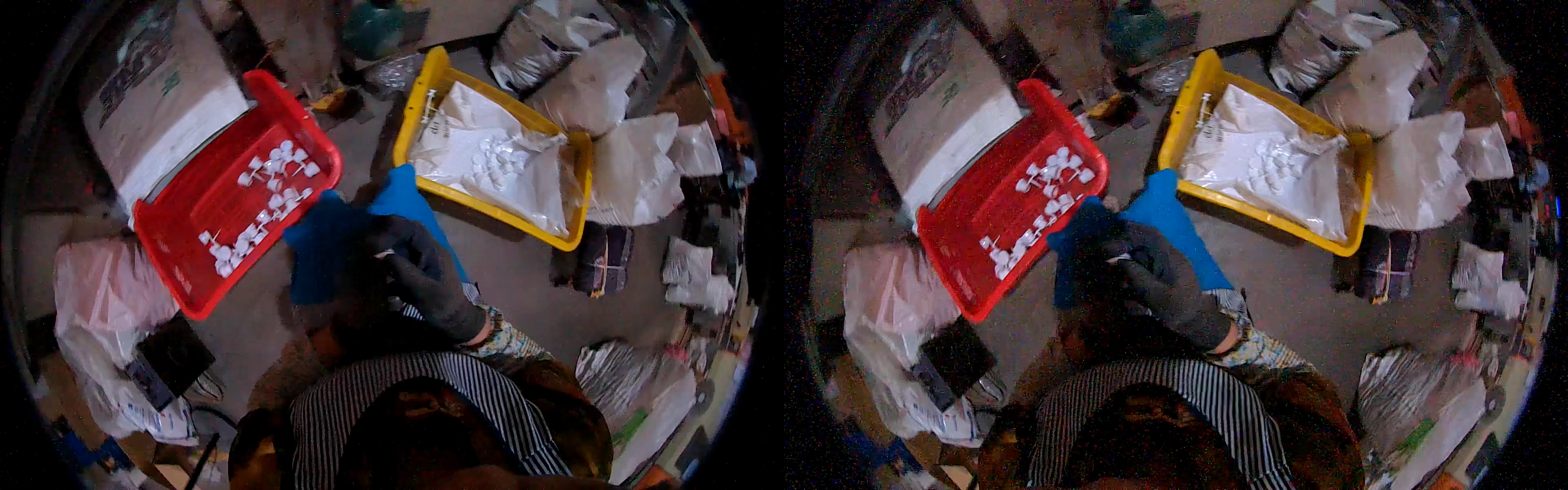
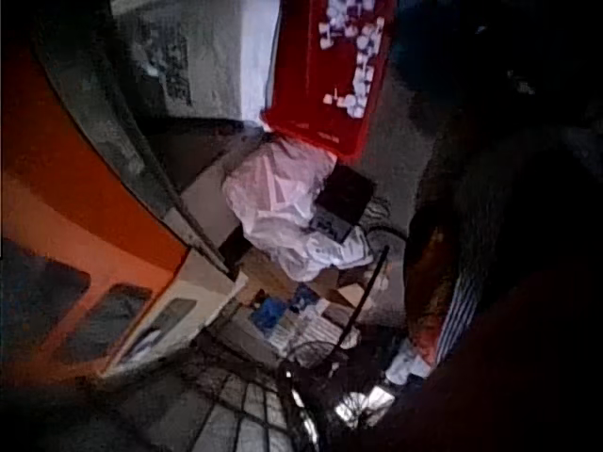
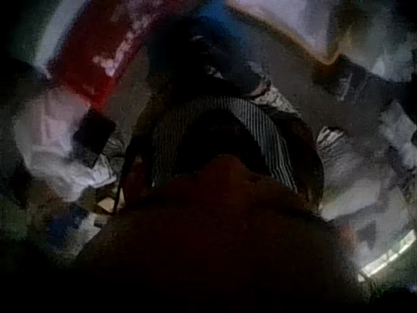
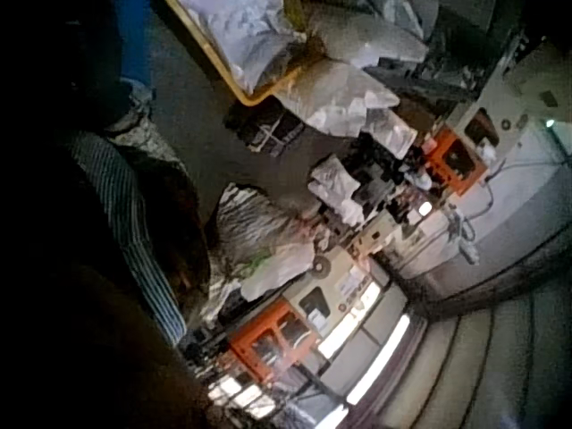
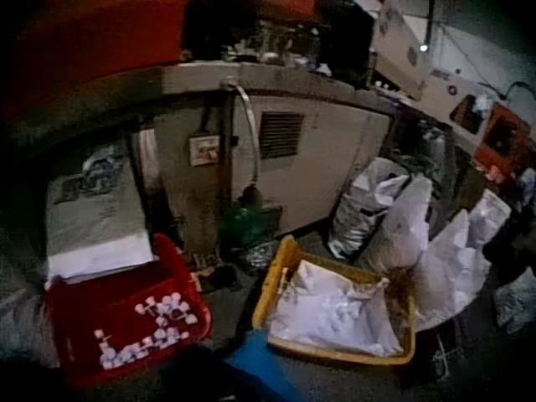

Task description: The person repeatedly picks small white plastic components from a red basket and a yellow tray, then joins them by hand. The assembled units are placed back into the red basket. The process is repetitive and involves handling multiple small parts.

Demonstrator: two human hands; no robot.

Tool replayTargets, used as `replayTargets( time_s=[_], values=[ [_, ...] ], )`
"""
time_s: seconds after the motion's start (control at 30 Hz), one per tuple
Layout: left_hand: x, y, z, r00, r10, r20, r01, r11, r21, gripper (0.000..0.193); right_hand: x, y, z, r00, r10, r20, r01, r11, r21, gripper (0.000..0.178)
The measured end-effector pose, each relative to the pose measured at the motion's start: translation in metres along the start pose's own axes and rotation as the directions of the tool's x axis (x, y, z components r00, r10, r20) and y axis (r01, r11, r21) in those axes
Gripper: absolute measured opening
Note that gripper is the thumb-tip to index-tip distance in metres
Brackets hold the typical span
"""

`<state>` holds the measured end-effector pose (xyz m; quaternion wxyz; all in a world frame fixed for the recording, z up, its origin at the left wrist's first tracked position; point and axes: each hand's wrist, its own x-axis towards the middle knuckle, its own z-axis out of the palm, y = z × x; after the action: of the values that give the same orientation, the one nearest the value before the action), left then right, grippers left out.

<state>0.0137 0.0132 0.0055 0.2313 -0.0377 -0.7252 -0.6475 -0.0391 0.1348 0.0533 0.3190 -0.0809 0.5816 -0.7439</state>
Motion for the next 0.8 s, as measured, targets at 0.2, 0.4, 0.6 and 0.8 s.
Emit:
replayTargets(
  time_s=[0.2, 0.4, 0.6, 0.8],
  values=[
    [0.031, -0.001, 0.007, 0.987, 0.064, 0.146, -0.1, 0.962, 0.254, 0.024, 0.019, 0.01, -0.021, 0.962, -0.255, -0.102, 0.229, 0.949, -0.216, 0.029],
    [0.096, -0.033, 0.022, 0.949, -0.05, 0.312, -0.073, 0.926, 0.371, 0.031, 0.065, -0.019, -0.05, 0.944, -0.265, -0.199, 0.253, 0.964, -0.081, 0.04],
    [0.179, -0.063, 0.031, 0.903, -0.381, 0.197, 0.327, 0.909, 0.258, 0.042, 0.182, 0.046, -0.249, 0.828, -0.332, -0.451, 0.017, 0.82, -0.572, 0.036],
    [0.16, -0.164, -0.006, 0.893, -0.416, 0.17, 0.398, 0.908, 0.133, 0.063, 0.217, 0.261, -0.478, 0.88, -0.305, -0.364, -0.352, 0.093, -0.931, 0.036]
  ],
)
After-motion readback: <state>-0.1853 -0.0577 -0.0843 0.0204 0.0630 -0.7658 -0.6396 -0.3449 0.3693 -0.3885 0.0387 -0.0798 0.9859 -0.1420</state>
